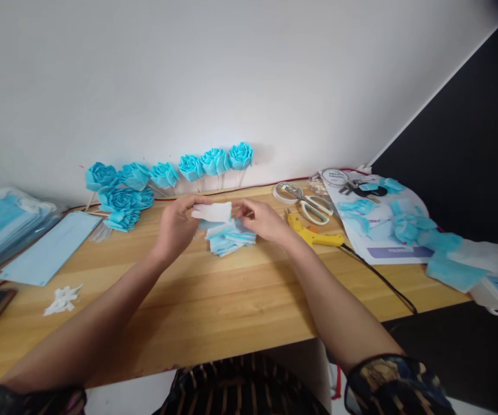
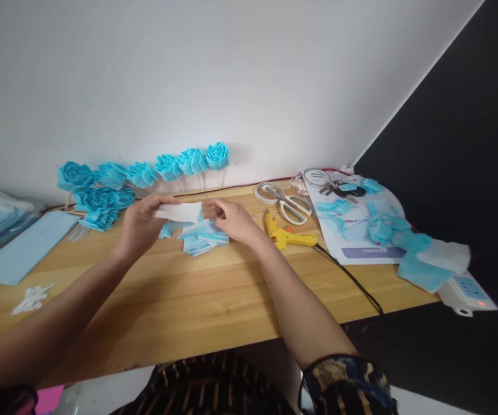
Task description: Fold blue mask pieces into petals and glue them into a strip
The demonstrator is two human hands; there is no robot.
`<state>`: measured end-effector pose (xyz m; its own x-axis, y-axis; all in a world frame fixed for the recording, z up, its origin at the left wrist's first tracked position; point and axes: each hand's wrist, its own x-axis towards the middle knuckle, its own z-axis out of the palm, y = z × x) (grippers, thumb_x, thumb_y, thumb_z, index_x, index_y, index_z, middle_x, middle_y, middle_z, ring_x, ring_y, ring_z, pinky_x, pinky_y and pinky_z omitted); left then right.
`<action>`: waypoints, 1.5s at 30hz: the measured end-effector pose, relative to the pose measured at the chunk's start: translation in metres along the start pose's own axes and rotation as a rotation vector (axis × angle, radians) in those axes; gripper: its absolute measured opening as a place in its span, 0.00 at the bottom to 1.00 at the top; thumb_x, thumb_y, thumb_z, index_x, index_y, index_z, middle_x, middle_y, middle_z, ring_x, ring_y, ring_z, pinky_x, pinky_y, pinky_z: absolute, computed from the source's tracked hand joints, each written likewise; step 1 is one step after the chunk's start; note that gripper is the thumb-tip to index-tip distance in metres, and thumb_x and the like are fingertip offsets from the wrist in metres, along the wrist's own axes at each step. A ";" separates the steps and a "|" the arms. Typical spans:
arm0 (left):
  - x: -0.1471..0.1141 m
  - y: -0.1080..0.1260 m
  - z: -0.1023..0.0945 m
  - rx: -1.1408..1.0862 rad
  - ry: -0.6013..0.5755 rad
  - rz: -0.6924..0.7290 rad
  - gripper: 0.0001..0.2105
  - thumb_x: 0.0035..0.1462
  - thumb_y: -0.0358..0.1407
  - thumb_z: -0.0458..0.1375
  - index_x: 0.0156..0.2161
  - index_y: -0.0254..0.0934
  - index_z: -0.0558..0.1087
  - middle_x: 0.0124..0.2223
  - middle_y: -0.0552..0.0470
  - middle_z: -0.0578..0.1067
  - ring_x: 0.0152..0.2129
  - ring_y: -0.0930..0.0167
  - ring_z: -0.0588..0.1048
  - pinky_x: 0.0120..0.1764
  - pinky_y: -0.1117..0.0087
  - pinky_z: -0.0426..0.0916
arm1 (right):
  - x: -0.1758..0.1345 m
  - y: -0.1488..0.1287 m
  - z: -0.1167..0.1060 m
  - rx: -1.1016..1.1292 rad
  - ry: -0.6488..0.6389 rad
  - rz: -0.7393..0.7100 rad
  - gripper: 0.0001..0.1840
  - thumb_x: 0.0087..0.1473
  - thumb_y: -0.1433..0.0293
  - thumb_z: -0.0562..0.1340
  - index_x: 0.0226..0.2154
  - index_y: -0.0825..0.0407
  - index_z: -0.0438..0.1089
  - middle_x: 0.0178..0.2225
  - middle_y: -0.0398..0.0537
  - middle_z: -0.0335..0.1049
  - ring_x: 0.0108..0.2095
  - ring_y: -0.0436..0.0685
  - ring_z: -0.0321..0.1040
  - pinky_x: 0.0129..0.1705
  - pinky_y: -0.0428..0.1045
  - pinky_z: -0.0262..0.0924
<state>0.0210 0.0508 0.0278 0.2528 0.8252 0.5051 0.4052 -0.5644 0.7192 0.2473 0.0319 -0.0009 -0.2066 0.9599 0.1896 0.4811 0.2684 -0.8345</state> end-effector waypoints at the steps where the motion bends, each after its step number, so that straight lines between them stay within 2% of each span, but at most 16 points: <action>1: 0.000 0.000 -0.003 -0.033 0.031 -0.036 0.14 0.48 0.24 0.54 0.38 0.36 0.79 0.39 0.52 0.81 0.36 0.68 0.78 0.42 0.69 0.71 | 0.000 0.001 0.000 0.019 0.005 -0.001 0.30 0.47 0.82 0.56 0.53 0.53 0.73 0.38 0.46 0.77 0.35 0.51 0.73 0.41 0.48 0.66; 4: -0.002 0.003 -0.008 -0.180 0.070 -0.152 0.11 0.51 0.27 0.57 0.39 0.36 0.78 0.40 0.52 0.81 0.36 0.69 0.77 0.40 0.69 0.71 | -0.002 -0.004 -0.001 0.133 0.047 -0.013 0.24 0.56 0.73 0.59 0.56 0.52 0.72 0.46 0.51 0.78 0.43 0.55 0.74 0.45 0.50 0.67; 7: -0.011 0.006 -0.008 -0.304 0.029 -0.198 0.11 0.50 0.27 0.59 0.39 0.36 0.78 0.38 0.52 0.81 0.31 0.71 0.76 0.35 0.72 0.69 | -0.006 -0.017 0.000 0.322 0.076 -0.018 0.24 0.64 0.60 0.57 0.58 0.51 0.70 0.51 0.52 0.77 0.53 0.57 0.72 0.53 0.52 0.65; 11: -0.025 0.006 -0.004 -0.335 0.046 -0.085 0.10 0.49 0.26 0.60 0.38 0.35 0.79 0.37 0.51 0.80 0.32 0.70 0.76 0.36 0.72 0.68 | -0.012 -0.032 0.006 0.378 0.028 -0.009 0.27 0.64 0.52 0.56 0.56 0.51 0.73 0.54 0.52 0.75 0.52 0.59 0.72 0.56 0.53 0.63; 14: -0.031 0.002 -0.002 -0.282 0.075 0.046 0.11 0.51 0.24 0.59 0.38 0.37 0.79 0.37 0.50 0.80 0.35 0.69 0.77 0.39 0.71 0.68 | -0.014 -0.038 0.012 0.366 0.006 0.017 0.26 0.63 0.52 0.57 0.54 0.51 0.74 0.51 0.51 0.76 0.48 0.58 0.72 0.50 0.51 0.63; 17: -0.035 -0.004 -0.001 -0.286 0.065 0.095 0.12 0.52 0.22 0.59 0.38 0.38 0.80 0.36 0.50 0.79 0.34 0.70 0.76 0.38 0.71 0.68 | -0.015 -0.037 0.017 0.369 -0.046 0.051 0.23 0.57 0.58 0.64 0.53 0.50 0.74 0.37 0.46 0.75 0.35 0.53 0.69 0.36 0.47 0.61; 19: -0.037 -0.007 -0.001 -0.378 0.055 0.029 0.12 0.51 0.23 0.60 0.38 0.38 0.80 0.36 0.50 0.79 0.35 0.70 0.76 0.39 0.71 0.68 | -0.016 -0.034 0.019 0.346 -0.059 0.051 0.22 0.54 0.63 0.65 0.52 0.50 0.75 0.30 0.41 0.69 0.29 0.50 0.63 0.31 0.46 0.56; 21: -0.037 -0.009 -0.001 -0.539 0.048 -0.098 0.11 0.52 0.25 0.62 0.41 0.38 0.79 0.38 0.50 0.79 0.35 0.70 0.76 0.38 0.72 0.68 | -0.015 -0.033 0.021 0.343 -0.040 0.053 0.20 0.54 0.65 0.65 0.50 0.50 0.76 0.28 0.40 0.65 0.27 0.48 0.60 0.30 0.45 0.54; 23: -0.036 -0.011 -0.001 -0.703 0.051 -0.215 0.13 0.53 0.29 0.64 0.46 0.38 0.78 0.39 0.50 0.78 0.34 0.72 0.75 0.35 0.73 0.68 | -0.015 -0.032 0.021 0.386 -0.005 0.074 0.20 0.54 0.64 0.65 0.49 0.52 0.76 0.28 0.40 0.65 0.27 0.48 0.60 0.29 0.45 0.54; 26: -0.035 -0.012 -0.001 -0.852 0.036 -0.293 0.19 0.56 0.34 0.65 0.53 0.39 0.74 0.43 0.49 0.77 0.32 0.74 0.73 0.34 0.74 0.67 | -0.014 -0.032 0.023 0.423 0.042 0.100 0.22 0.52 0.63 0.66 0.49 0.53 0.76 0.27 0.40 0.65 0.27 0.48 0.60 0.29 0.45 0.54; 31: -0.036 -0.010 0.001 -0.967 -0.080 -0.437 0.26 0.52 0.37 0.69 0.56 0.39 0.73 0.45 0.48 0.79 0.38 0.70 0.75 0.41 0.71 0.70 | -0.016 -0.031 0.024 0.262 0.139 0.018 0.19 0.55 0.65 0.65 0.50 0.49 0.77 0.28 0.40 0.67 0.28 0.49 0.62 0.31 0.45 0.58; 35: -0.036 -0.012 0.004 -0.907 -0.159 -0.538 0.22 0.48 0.38 0.70 0.50 0.36 0.77 0.38 0.49 0.81 0.30 0.71 0.75 0.36 0.70 0.71 | -0.018 -0.034 0.022 0.065 0.164 -0.109 0.16 0.56 0.69 0.63 0.47 0.48 0.78 0.34 0.43 0.76 0.32 0.51 0.69 0.37 0.47 0.63; 38: -0.034 -0.015 0.005 -0.784 -0.084 -0.519 0.13 0.47 0.37 0.69 0.39 0.34 0.80 0.34 0.50 0.81 0.28 0.73 0.75 0.34 0.73 0.69 | -0.017 -0.040 0.020 -0.025 0.127 -0.205 0.13 0.56 0.72 0.62 0.43 0.49 0.78 0.39 0.45 0.79 0.37 0.53 0.73 0.43 0.49 0.66; 42: -0.034 -0.018 0.002 -0.543 0.041 -0.359 0.08 0.51 0.35 0.64 0.36 0.34 0.80 0.32 0.50 0.80 0.28 0.72 0.75 0.34 0.72 0.70 | -0.018 -0.046 0.014 -0.015 0.090 -0.245 0.13 0.61 0.68 0.60 0.45 0.49 0.77 0.50 0.48 0.78 0.51 0.58 0.74 0.52 0.52 0.66; 45: -0.037 -0.018 0.001 -0.299 0.111 -0.167 0.11 0.53 0.32 0.61 0.41 0.36 0.81 0.35 0.50 0.82 0.27 0.73 0.74 0.35 0.72 0.70 | -0.019 -0.047 0.012 -0.023 0.165 -0.204 0.15 0.65 0.66 0.57 0.47 0.49 0.76 0.50 0.48 0.79 0.51 0.58 0.75 0.53 0.53 0.66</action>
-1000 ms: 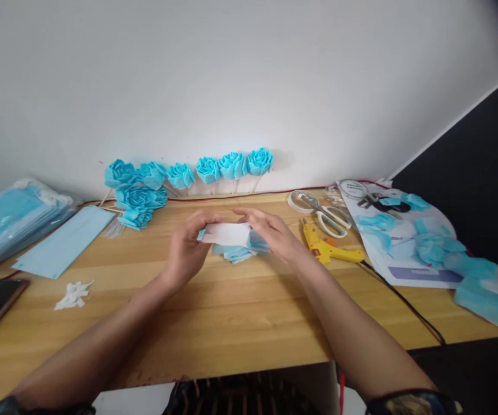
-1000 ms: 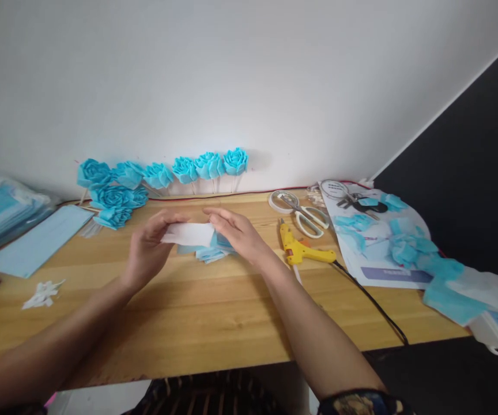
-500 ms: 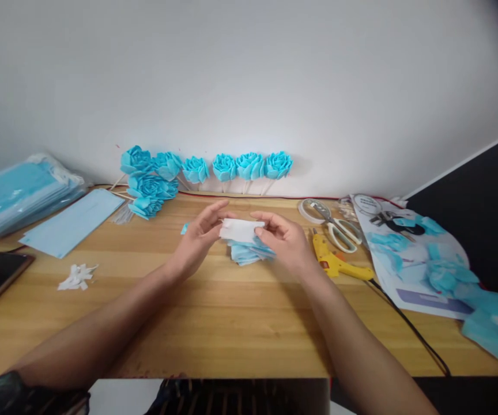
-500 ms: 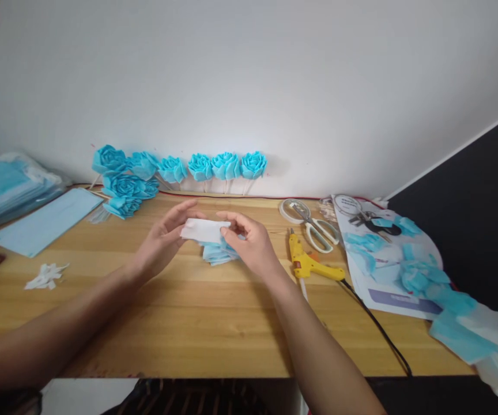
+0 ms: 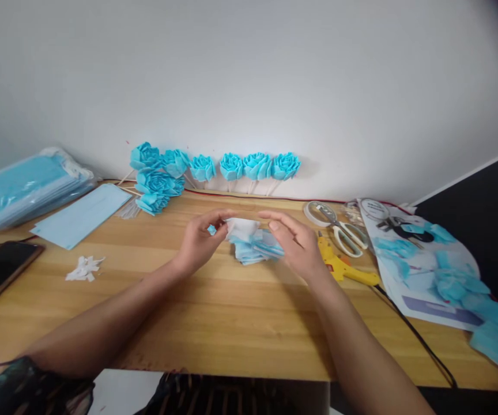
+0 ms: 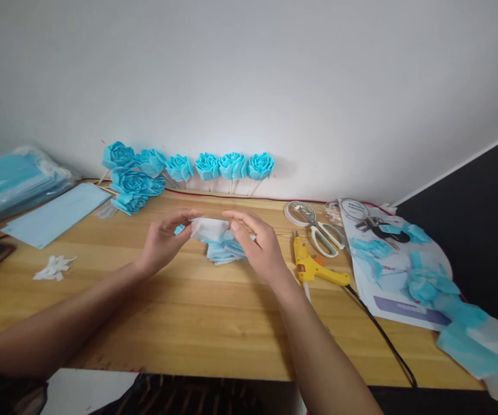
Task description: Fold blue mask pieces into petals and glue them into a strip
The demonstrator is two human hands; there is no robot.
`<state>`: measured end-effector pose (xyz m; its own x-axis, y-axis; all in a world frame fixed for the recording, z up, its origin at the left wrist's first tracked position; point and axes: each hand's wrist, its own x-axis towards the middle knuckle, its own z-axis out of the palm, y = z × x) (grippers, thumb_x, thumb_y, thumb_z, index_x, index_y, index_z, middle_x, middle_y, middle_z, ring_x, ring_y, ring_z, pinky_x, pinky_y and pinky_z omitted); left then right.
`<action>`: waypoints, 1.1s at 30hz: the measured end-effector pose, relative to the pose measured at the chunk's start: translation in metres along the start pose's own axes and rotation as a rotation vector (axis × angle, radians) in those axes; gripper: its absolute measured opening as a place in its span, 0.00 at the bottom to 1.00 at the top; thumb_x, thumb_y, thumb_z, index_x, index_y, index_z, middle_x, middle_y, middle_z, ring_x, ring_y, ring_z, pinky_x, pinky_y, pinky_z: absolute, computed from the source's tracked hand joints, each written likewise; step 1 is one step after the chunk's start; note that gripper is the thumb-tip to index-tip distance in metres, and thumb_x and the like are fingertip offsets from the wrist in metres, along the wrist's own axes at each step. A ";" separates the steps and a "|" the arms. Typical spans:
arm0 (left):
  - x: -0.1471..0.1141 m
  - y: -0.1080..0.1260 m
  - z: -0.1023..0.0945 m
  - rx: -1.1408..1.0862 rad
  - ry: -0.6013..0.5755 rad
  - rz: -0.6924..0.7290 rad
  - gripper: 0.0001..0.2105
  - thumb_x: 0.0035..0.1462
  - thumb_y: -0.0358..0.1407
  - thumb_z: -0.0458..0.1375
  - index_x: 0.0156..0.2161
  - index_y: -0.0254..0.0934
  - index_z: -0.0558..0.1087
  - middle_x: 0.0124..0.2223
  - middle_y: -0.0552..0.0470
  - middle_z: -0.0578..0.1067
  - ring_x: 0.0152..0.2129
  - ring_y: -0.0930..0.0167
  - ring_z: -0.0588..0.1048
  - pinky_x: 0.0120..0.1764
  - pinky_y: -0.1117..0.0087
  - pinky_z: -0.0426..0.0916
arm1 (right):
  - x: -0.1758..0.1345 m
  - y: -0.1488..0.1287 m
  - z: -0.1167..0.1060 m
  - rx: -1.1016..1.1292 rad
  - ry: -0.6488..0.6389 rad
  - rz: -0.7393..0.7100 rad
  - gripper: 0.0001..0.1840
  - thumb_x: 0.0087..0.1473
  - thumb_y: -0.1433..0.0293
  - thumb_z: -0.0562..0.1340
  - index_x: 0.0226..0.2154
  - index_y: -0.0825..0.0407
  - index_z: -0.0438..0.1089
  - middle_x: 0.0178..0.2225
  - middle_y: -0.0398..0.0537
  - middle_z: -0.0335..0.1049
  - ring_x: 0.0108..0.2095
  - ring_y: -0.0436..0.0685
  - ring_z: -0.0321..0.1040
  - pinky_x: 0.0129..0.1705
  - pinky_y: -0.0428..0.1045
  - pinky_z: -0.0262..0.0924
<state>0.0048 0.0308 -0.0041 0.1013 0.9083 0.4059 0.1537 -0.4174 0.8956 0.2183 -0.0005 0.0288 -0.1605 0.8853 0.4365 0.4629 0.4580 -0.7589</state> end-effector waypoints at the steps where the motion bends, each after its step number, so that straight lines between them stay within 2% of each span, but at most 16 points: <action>1: -0.001 0.000 0.000 0.051 0.006 0.060 0.12 0.53 0.31 0.60 0.43 0.36 0.81 0.37 0.50 0.82 0.27 0.74 0.73 0.34 0.73 0.70 | 0.000 0.001 0.000 -0.031 0.022 -0.004 0.15 0.65 0.66 0.57 0.47 0.50 0.77 0.49 0.48 0.79 0.50 0.58 0.75 0.53 0.52 0.67; 7: -0.007 0.005 0.002 0.154 -0.068 0.269 0.18 0.56 0.25 0.57 0.50 0.38 0.79 0.39 0.50 0.83 0.27 0.75 0.74 0.34 0.74 0.71 | 0.000 0.008 0.006 -0.165 0.002 -0.124 0.11 0.62 0.68 0.60 0.43 0.50 0.78 0.43 0.49 0.81 0.45 0.58 0.76 0.49 0.53 0.66; 10: -0.008 0.010 0.003 0.136 -0.102 0.290 0.18 0.56 0.24 0.57 0.51 0.39 0.78 0.40 0.50 0.83 0.29 0.74 0.76 0.35 0.74 0.71 | 0.000 0.007 0.010 -0.177 -0.021 -0.156 0.08 0.61 0.68 0.62 0.39 0.49 0.78 0.38 0.48 0.81 0.40 0.58 0.75 0.46 0.53 0.64; 13: -0.009 0.014 0.005 0.048 -0.117 0.174 0.19 0.57 0.27 0.59 0.53 0.39 0.77 0.39 0.49 0.82 0.32 0.72 0.76 0.36 0.73 0.71 | -0.002 0.002 0.012 -0.176 -0.010 -0.115 0.06 0.59 0.68 0.63 0.31 0.48 0.76 0.32 0.45 0.79 0.36 0.57 0.73 0.42 0.52 0.62; 15: -0.007 0.015 0.005 -0.084 -0.096 0.064 0.20 0.57 0.28 0.61 0.55 0.39 0.75 0.38 0.49 0.81 0.33 0.71 0.77 0.37 0.72 0.70 | -0.003 -0.001 0.012 -0.118 0.042 -0.028 0.07 0.59 0.67 0.62 0.30 0.48 0.74 0.31 0.45 0.77 0.35 0.56 0.72 0.41 0.51 0.62; 19: -0.002 0.013 0.004 -0.352 -0.021 -0.097 0.22 0.57 0.33 0.63 0.57 0.37 0.71 0.36 0.50 0.79 0.29 0.73 0.75 0.31 0.73 0.68 | -0.001 0.000 0.009 0.182 0.193 0.194 0.08 0.55 0.63 0.62 0.30 0.49 0.71 0.29 0.43 0.72 0.31 0.53 0.67 0.35 0.48 0.61; 21: -0.002 0.013 0.003 -0.367 0.001 -0.140 0.16 0.58 0.37 0.63 0.51 0.35 0.74 0.34 0.51 0.78 0.26 0.74 0.73 0.29 0.73 0.66 | 0.002 0.001 0.009 0.290 0.249 0.261 0.09 0.52 0.61 0.63 0.29 0.50 0.70 0.27 0.42 0.69 0.29 0.52 0.64 0.33 0.47 0.60; 23: -0.004 0.015 0.003 -0.329 -0.017 -0.163 0.10 0.60 0.40 0.62 0.41 0.34 0.77 0.32 0.51 0.77 0.26 0.75 0.72 0.30 0.73 0.65 | 0.004 0.002 0.009 0.335 0.276 0.297 0.09 0.50 0.61 0.63 0.28 0.50 0.69 0.26 0.41 0.67 0.29 0.51 0.62 0.31 0.46 0.59; 26: -0.009 0.019 0.005 -0.256 -0.093 -0.166 0.12 0.59 0.42 0.63 0.31 0.34 0.77 0.31 0.50 0.77 0.27 0.74 0.71 0.31 0.73 0.65 | 0.005 0.002 0.011 0.380 0.275 0.314 0.09 0.49 0.61 0.64 0.28 0.50 0.70 0.26 0.41 0.67 0.28 0.51 0.61 0.31 0.46 0.58; 30: -0.010 0.017 0.011 -0.250 -0.170 -0.186 0.13 0.54 0.44 0.66 0.34 0.34 0.76 0.31 0.50 0.76 0.28 0.73 0.71 0.31 0.72 0.64 | 0.004 -0.001 0.013 0.430 0.249 0.310 0.09 0.49 0.62 0.65 0.29 0.50 0.70 0.26 0.41 0.68 0.28 0.50 0.62 0.31 0.46 0.60; 33: -0.009 0.014 0.014 -0.301 -0.131 -0.204 0.22 0.46 0.44 0.72 0.41 0.35 0.72 0.32 0.53 0.75 0.26 0.73 0.70 0.29 0.73 0.64 | 0.002 -0.004 0.016 0.407 0.214 0.319 0.09 0.49 0.61 0.65 0.28 0.50 0.70 0.25 0.41 0.68 0.27 0.50 0.63 0.30 0.46 0.60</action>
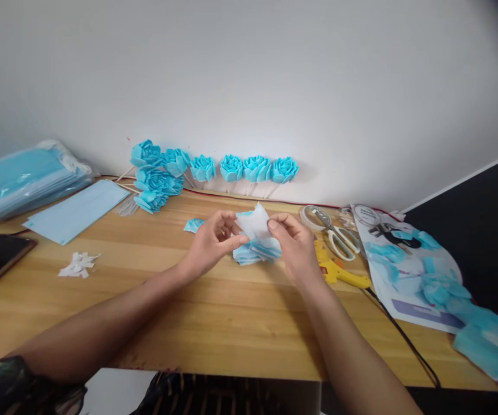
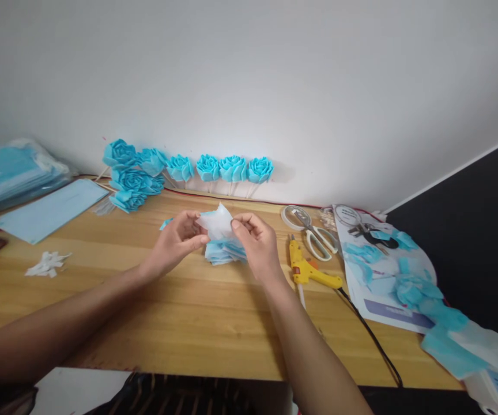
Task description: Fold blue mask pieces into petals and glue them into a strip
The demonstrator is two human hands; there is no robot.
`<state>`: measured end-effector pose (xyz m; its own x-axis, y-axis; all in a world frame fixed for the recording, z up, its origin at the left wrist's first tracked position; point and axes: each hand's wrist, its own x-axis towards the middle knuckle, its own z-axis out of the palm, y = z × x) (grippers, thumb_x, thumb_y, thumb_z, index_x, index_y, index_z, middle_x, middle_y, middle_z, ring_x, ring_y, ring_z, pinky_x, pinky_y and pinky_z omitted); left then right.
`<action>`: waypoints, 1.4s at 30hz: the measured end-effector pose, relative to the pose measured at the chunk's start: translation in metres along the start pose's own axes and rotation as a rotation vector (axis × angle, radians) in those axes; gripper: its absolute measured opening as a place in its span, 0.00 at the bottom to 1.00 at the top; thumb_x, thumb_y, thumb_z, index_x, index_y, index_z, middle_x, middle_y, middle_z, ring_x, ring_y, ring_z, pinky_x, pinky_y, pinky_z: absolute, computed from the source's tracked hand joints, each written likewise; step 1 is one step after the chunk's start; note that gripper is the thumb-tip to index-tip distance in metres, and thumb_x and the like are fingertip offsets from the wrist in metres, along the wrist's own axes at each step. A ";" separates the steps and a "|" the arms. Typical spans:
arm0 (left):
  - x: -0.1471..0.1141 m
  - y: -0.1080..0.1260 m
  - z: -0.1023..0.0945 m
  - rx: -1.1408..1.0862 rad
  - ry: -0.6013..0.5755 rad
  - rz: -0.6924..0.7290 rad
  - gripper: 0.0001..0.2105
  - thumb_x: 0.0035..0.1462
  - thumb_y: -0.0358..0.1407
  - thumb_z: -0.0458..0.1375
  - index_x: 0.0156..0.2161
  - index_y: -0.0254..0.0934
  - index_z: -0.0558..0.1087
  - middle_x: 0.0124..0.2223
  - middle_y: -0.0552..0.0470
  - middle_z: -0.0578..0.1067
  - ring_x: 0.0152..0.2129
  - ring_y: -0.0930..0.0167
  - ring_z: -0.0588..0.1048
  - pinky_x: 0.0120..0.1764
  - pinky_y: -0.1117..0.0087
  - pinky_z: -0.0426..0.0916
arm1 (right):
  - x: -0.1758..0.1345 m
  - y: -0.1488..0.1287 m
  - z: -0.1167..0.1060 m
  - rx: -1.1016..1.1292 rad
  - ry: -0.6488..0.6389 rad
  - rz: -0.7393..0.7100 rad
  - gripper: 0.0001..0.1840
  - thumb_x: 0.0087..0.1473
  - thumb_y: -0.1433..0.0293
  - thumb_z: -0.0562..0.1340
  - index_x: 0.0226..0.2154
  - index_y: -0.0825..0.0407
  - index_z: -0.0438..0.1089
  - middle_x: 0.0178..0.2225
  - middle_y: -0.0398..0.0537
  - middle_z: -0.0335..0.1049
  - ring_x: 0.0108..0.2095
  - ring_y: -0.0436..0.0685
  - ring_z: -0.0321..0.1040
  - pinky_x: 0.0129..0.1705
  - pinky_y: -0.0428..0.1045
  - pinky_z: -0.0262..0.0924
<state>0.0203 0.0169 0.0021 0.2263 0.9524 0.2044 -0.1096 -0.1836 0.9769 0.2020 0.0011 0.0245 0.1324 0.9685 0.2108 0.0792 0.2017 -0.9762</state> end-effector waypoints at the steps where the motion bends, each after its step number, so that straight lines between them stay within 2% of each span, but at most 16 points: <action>1: 0.000 -0.001 0.000 0.001 0.008 -0.010 0.25 0.43 0.44 0.73 0.43 0.36 0.71 0.33 0.53 0.74 0.26 0.73 0.70 0.29 0.73 0.64 | -0.001 0.000 0.001 -0.017 -0.012 0.001 0.09 0.49 0.61 0.64 0.28 0.50 0.69 0.25 0.41 0.68 0.26 0.51 0.63 0.29 0.46 0.60; 3: 0.001 -0.001 0.001 0.043 -0.005 -0.037 0.26 0.41 0.44 0.74 0.42 0.36 0.71 0.33 0.53 0.74 0.26 0.73 0.70 0.28 0.73 0.63 | -0.003 0.001 0.004 -0.048 -0.046 -0.004 0.09 0.50 0.61 0.64 0.28 0.49 0.69 0.25 0.41 0.68 0.26 0.51 0.63 0.29 0.46 0.60; 8: 0.000 -0.002 0.000 0.077 -0.044 -0.061 0.15 0.51 0.46 0.66 0.29 0.35 0.73 0.27 0.53 0.72 0.24 0.72 0.68 0.28 0.72 0.61 | -0.008 0.007 0.006 -0.109 -0.129 -0.059 0.08 0.53 0.62 0.64 0.29 0.49 0.72 0.26 0.42 0.71 0.27 0.51 0.65 0.31 0.46 0.61; 11: 0.002 -0.002 -0.002 0.048 -0.020 -0.076 0.14 0.51 0.44 0.66 0.27 0.35 0.73 0.25 0.53 0.73 0.23 0.73 0.67 0.28 0.71 0.61 | -0.008 0.009 0.006 -0.146 -0.091 -0.090 0.08 0.54 0.62 0.64 0.29 0.49 0.72 0.27 0.42 0.72 0.28 0.52 0.65 0.32 0.47 0.61; 16: 0.003 0.003 -0.005 -0.019 0.010 -0.116 0.13 0.49 0.43 0.67 0.26 0.35 0.73 0.24 0.56 0.71 0.22 0.75 0.66 0.29 0.72 0.61 | -0.006 0.009 0.006 -0.076 -0.017 -0.070 0.09 0.52 0.62 0.64 0.29 0.50 0.72 0.27 0.43 0.72 0.28 0.52 0.65 0.31 0.47 0.62; 18: 0.003 0.005 -0.005 -0.048 -0.006 -0.112 0.13 0.50 0.43 0.66 0.27 0.35 0.73 0.24 0.56 0.71 0.23 0.75 0.66 0.30 0.72 0.62 | -0.005 0.009 0.006 -0.063 0.001 -0.054 0.09 0.52 0.61 0.64 0.29 0.50 0.72 0.26 0.42 0.70 0.27 0.51 0.64 0.30 0.46 0.61; 20: 0.002 0.005 -0.005 -0.047 -0.022 -0.095 0.13 0.51 0.43 0.67 0.33 0.35 0.75 0.27 0.55 0.72 0.25 0.74 0.68 0.31 0.72 0.63 | -0.005 0.009 0.006 -0.065 0.017 -0.040 0.09 0.52 0.61 0.64 0.29 0.50 0.72 0.26 0.42 0.70 0.26 0.51 0.63 0.29 0.46 0.60; 22: 0.002 0.003 -0.005 -0.024 -0.031 -0.076 0.17 0.50 0.43 0.68 0.42 0.36 0.76 0.31 0.54 0.75 0.28 0.72 0.71 0.32 0.72 0.64 | -0.004 0.011 0.005 -0.078 0.016 -0.035 0.09 0.52 0.61 0.64 0.29 0.50 0.72 0.26 0.42 0.70 0.26 0.51 0.63 0.29 0.46 0.60; 24: 0.002 0.000 -0.005 -0.018 -0.023 -0.057 0.20 0.50 0.43 0.69 0.45 0.36 0.75 0.33 0.52 0.76 0.29 0.71 0.72 0.33 0.71 0.65 | -0.004 0.014 0.004 -0.103 -0.009 -0.043 0.09 0.53 0.61 0.64 0.29 0.50 0.72 0.26 0.42 0.70 0.27 0.51 0.63 0.30 0.46 0.60; 27: 0.003 -0.002 -0.005 -0.036 0.006 -0.044 0.15 0.52 0.46 0.67 0.33 0.35 0.75 0.29 0.53 0.75 0.27 0.72 0.70 0.32 0.71 0.65 | -0.005 0.017 0.003 -0.117 -0.078 -0.040 0.11 0.55 0.59 0.63 0.33 0.50 0.75 0.30 0.44 0.73 0.29 0.52 0.66 0.32 0.46 0.61; 29: 0.002 -0.002 -0.006 -0.022 0.002 -0.050 0.16 0.53 0.47 0.66 0.28 0.34 0.73 0.26 0.53 0.73 0.25 0.73 0.69 0.31 0.71 0.64 | -0.005 0.016 0.002 -0.111 -0.120 -0.036 0.14 0.58 0.57 0.61 0.37 0.50 0.76 0.33 0.45 0.75 0.32 0.54 0.68 0.34 0.46 0.62; 32: 0.001 0.002 -0.005 0.040 -0.023 -0.027 0.15 0.53 0.45 0.65 0.27 0.34 0.74 0.25 0.54 0.72 0.24 0.73 0.68 0.30 0.72 0.63 | -0.006 0.012 0.001 -0.139 -0.149 -0.065 0.18 0.61 0.55 0.58 0.34 0.50 0.76 0.31 0.45 0.73 0.31 0.53 0.66 0.32 0.46 0.60; 35: 0.000 0.003 -0.003 0.111 -0.050 0.020 0.13 0.54 0.43 0.65 0.26 0.35 0.74 0.24 0.54 0.71 0.23 0.74 0.67 0.28 0.73 0.62 | -0.007 0.010 0.002 -0.154 -0.173 -0.075 0.18 0.60 0.55 0.60 0.29 0.51 0.72 0.26 0.42 0.67 0.27 0.51 0.60 0.28 0.46 0.55; 38: 0.000 0.001 -0.002 0.113 -0.062 0.019 0.15 0.54 0.44 0.65 0.25 0.35 0.73 0.22 0.55 0.70 0.21 0.74 0.65 0.26 0.73 0.60 | -0.009 0.012 0.003 -0.166 -0.114 -0.102 0.16 0.59 0.57 0.62 0.28 0.51 0.71 0.25 0.41 0.66 0.26 0.50 0.60 0.28 0.45 0.55; 42: 0.002 -0.002 -0.005 0.042 -0.083 -0.058 0.18 0.55 0.46 0.64 0.22 0.36 0.70 0.23 0.53 0.71 0.22 0.73 0.67 0.28 0.72 0.62 | -0.010 0.013 0.003 -0.233 -0.024 -0.171 0.15 0.61 0.58 0.60 0.29 0.50 0.71 0.25 0.42 0.69 0.26 0.51 0.62 0.28 0.46 0.56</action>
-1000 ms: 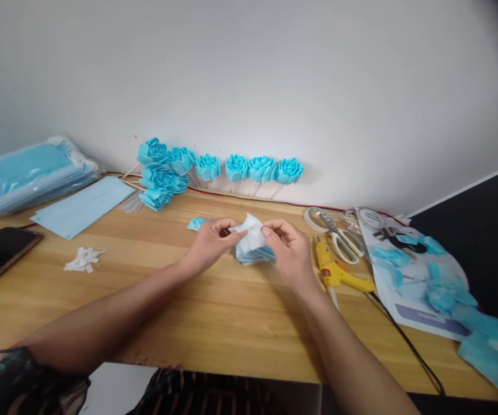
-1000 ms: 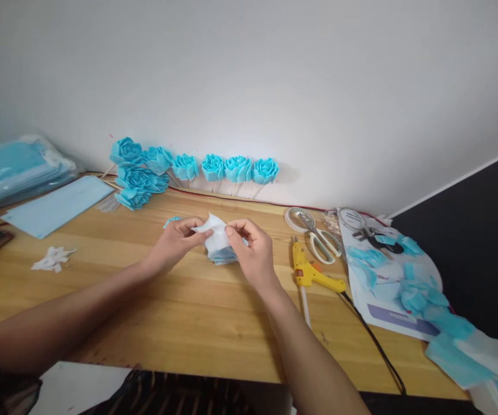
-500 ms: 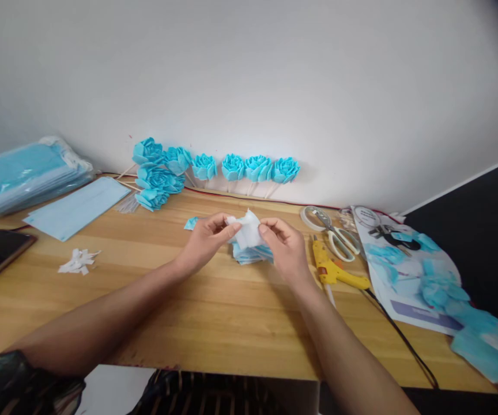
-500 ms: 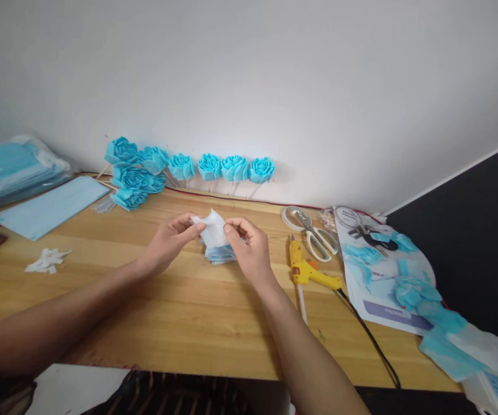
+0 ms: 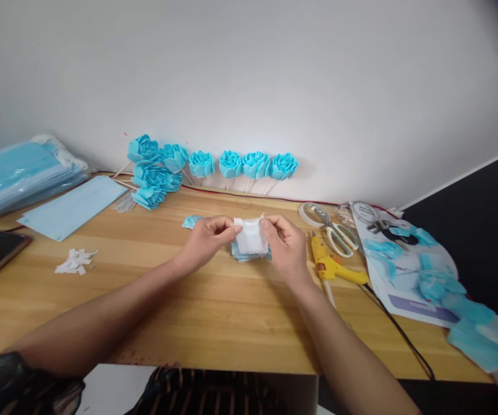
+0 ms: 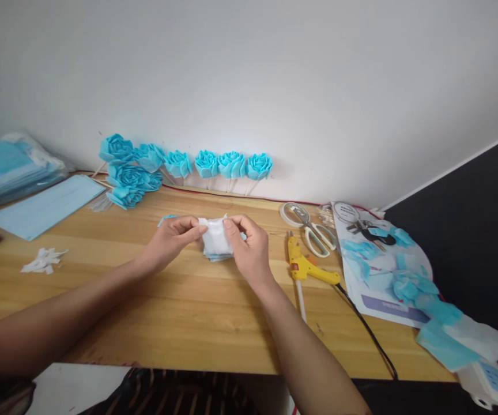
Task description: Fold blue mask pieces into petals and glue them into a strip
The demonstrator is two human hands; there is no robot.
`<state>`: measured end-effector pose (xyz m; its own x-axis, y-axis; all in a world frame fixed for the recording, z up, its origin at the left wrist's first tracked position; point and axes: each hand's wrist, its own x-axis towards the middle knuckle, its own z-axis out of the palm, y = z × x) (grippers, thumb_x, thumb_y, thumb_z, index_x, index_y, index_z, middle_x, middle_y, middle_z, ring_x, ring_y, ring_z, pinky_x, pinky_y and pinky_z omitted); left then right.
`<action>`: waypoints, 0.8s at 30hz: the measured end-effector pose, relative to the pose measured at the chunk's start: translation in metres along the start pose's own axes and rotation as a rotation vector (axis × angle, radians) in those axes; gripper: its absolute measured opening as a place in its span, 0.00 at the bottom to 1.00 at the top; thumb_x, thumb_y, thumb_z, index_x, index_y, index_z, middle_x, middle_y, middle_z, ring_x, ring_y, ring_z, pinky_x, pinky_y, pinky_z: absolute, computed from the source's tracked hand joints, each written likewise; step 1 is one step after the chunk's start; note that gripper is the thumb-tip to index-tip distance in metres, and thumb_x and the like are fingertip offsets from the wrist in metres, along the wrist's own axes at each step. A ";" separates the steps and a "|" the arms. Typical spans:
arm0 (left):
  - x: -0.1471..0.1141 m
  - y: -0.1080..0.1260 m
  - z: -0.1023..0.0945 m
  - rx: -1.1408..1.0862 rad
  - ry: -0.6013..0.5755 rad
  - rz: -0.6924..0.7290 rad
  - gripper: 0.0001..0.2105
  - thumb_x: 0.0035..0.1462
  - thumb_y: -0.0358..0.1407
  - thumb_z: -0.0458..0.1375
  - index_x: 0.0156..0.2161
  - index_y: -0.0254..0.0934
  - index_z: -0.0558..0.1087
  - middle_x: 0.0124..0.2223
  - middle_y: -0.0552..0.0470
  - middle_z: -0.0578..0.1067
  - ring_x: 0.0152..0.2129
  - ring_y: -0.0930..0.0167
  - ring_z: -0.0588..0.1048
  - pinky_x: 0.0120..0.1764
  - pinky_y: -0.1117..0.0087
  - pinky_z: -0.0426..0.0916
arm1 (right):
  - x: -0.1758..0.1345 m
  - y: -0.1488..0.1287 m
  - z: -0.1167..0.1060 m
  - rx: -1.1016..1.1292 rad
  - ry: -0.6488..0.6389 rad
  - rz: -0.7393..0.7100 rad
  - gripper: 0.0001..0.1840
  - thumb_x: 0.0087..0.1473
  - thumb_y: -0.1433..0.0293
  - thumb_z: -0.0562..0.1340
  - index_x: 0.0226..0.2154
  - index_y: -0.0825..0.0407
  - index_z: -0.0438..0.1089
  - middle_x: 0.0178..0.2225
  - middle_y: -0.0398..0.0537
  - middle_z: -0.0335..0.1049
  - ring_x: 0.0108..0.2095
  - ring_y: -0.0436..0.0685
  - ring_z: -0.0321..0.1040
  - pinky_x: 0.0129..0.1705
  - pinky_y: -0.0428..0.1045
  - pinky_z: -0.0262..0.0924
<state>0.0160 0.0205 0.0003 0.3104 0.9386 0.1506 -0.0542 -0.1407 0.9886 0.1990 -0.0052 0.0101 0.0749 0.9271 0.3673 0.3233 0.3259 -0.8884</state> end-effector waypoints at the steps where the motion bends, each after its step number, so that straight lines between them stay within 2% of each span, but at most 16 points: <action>1: 0.001 0.000 -0.001 -0.023 0.004 -0.011 0.17 0.55 0.46 0.64 0.23 0.35 0.72 0.24 0.53 0.72 0.23 0.73 0.68 0.30 0.71 0.63 | 0.000 -0.001 0.000 -0.027 0.006 -0.018 0.14 0.61 0.59 0.60 0.29 0.50 0.71 0.25 0.42 0.69 0.26 0.51 0.62 0.28 0.46 0.56; 4: 0.001 -0.001 -0.005 -0.058 0.044 0.018 0.15 0.57 0.47 0.62 0.32 0.36 0.79 0.29 0.51 0.75 0.27 0.71 0.70 0.34 0.70 0.66 | 0.001 -0.004 -0.002 -0.102 0.014 -0.074 0.12 0.61 0.62 0.59 0.30 0.50 0.72 0.26 0.42 0.71 0.26 0.51 0.64 0.29 0.46 0.57; 7: 0.001 -0.002 -0.007 -0.024 0.043 0.091 0.21 0.61 0.52 0.57 0.41 0.36 0.81 0.37 0.47 0.78 0.31 0.69 0.72 0.38 0.68 0.67 | 0.001 -0.006 -0.002 -0.131 0.005 -0.114 0.11 0.61 0.63 0.60 0.30 0.50 0.72 0.26 0.42 0.73 0.27 0.50 0.65 0.30 0.46 0.58; 12: 0.000 -0.004 -0.007 -0.029 0.040 0.143 0.24 0.65 0.53 0.52 0.40 0.33 0.80 0.35 0.47 0.77 0.32 0.68 0.72 0.38 0.68 0.67 | 0.002 -0.002 -0.001 -0.081 0.056 -0.084 0.12 0.60 0.62 0.60 0.30 0.51 0.72 0.25 0.40 0.70 0.25 0.49 0.62 0.28 0.45 0.56; 18: -0.002 -0.001 -0.003 -0.088 -0.063 0.008 0.15 0.57 0.44 0.65 0.42 0.34 0.78 0.39 0.47 0.80 0.38 0.67 0.76 0.42 0.68 0.70 | 0.006 0.006 0.000 0.208 0.062 0.142 0.17 0.59 0.55 0.61 0.28 0.51 0.68 0.23 0.39 0.62 0.23 0.48 0.55 0.23 0.44 0.52; 24: -0.004 0.002 0.001 -0.056 -0.115 0.020 0.15 0.55 0.44 0.65 0.40 0.34 0.80 0.38 0.47 0.81 0.35 0.68 0.76 0.39 0.68 0.70 | 0.005 0.006 0.001 0.220 -0.037 0.133 0.16 0.58 0.56 0.62 0.28 0.50 0.69 0.24 0.39 0.64 0.23 0.48 0.57 0.24 0.44 0.55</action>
<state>0.0153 0.0164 0.0017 0.4150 0.8932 0.1730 -0.1133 -0.1380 0.9839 0.2006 0.0018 0.0067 0.0675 0.9692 0.2370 0.0995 0.2298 -0.9681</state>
